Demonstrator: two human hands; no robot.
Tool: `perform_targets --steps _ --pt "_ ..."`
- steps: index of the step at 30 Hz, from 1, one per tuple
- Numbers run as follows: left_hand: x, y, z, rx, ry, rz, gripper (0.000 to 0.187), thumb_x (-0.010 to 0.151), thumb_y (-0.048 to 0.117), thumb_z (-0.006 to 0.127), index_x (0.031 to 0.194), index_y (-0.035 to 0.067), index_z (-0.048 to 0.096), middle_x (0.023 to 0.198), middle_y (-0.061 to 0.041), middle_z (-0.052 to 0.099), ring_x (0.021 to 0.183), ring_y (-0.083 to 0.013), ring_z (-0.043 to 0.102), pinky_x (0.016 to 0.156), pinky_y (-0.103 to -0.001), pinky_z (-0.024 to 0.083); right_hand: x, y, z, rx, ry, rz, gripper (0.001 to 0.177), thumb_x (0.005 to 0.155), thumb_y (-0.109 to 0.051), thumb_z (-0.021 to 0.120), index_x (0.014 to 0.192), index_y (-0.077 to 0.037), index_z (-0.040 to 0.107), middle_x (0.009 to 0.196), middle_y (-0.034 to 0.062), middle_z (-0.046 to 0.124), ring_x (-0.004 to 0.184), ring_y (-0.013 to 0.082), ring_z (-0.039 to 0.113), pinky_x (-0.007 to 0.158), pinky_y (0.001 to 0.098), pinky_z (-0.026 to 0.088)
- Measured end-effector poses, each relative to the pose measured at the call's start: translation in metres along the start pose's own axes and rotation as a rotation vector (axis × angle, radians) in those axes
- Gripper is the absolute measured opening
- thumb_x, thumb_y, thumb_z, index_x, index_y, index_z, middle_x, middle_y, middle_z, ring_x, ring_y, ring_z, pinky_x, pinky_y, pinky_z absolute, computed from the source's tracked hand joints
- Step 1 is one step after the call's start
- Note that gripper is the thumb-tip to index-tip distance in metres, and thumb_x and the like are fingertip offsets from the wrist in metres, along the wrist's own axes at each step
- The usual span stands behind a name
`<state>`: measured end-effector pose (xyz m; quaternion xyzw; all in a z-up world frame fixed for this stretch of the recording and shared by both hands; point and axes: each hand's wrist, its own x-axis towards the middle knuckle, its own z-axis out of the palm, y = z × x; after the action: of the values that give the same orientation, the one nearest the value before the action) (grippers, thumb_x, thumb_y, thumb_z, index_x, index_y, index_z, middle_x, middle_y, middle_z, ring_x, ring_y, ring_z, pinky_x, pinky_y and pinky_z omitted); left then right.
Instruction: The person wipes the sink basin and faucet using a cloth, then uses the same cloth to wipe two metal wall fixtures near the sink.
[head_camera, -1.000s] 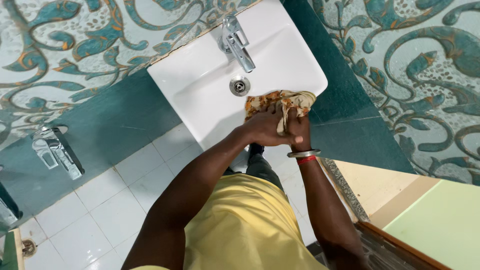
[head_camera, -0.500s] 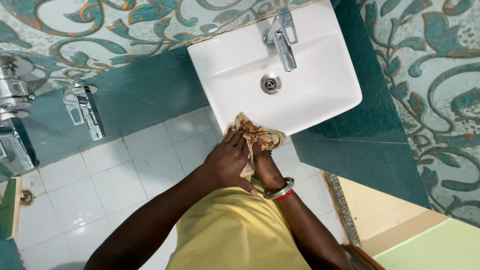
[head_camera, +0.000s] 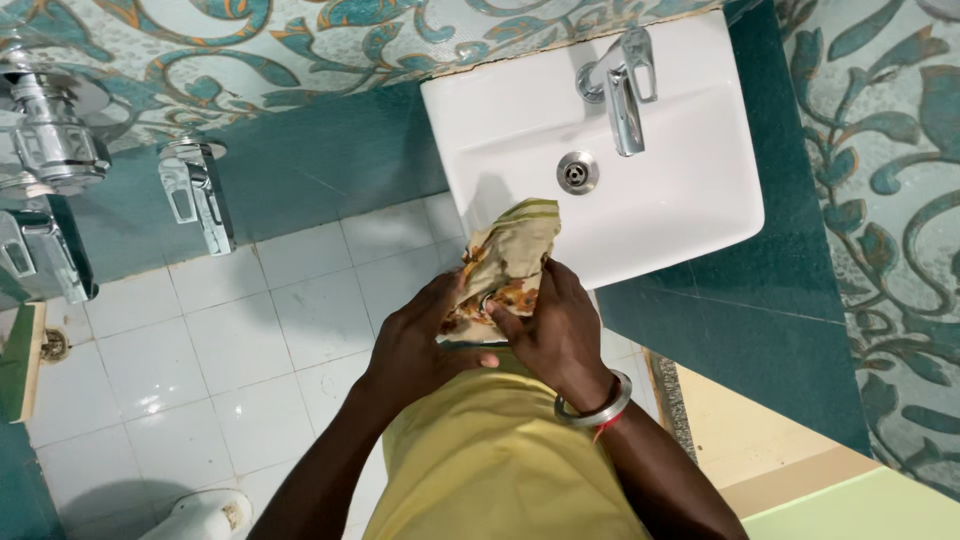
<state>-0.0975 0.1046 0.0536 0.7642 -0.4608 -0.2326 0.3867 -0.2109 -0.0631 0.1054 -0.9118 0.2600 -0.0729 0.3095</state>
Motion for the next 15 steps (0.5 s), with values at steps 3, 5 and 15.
perform_targets --steps 3,5,15 --pt "-0.002 -0.005 0.011 -0.29 -0.142 -0.156 0.127 0.075 0.064 0.08 0.161 -0.006 0.02 0.149 -0.025 0.054 0.126 -0.0358 0.063 0.106 -0.04 0.052 0.0 0.016 0.032 -0.145 -0.188 -0.095 0.078 0.087 -0.044 0.073 0.133 0.014 0.051 0.137 0.0375 0.052 0.13 0.0536 0.045 0.109 0.0559 0.039" --pt "-0.003 -0.012 0.027 -0.514 -0.254 -0.238 0.133 0.08 0.069 0.073 0.169 -0.003 0.006 0.145 -0.019 0.063 0.117 -0.0305 0.072 0.106 -0.036 0.054 0.001 0.023 0.051 -0.269 -0.282 -0.217 0.083 0.09 -0.035 0.067 0.149 0.014 0.035 0.154 0.0426 0.03 0.145 0.0586 0.025 0.117 0.0604 0.025" --pt "0.034 -0.024 0.051 -0.944 0.176 -0.014 0.12 0.092 0.09 0.028 0.167 0.004 -0.006 0.174 -0.015 0.02 0.159 -0.0216 0.028 0.127 -0.039 0.03 0.029 0.012 0.051 -0.134 -0.244 -0.266 0.075 0.096 -0.025 0.063 0.156 0.008 0.031 0.16 0.0347 0.031 0.155 0.0567 0.017 0.129 0.0593 0.02"
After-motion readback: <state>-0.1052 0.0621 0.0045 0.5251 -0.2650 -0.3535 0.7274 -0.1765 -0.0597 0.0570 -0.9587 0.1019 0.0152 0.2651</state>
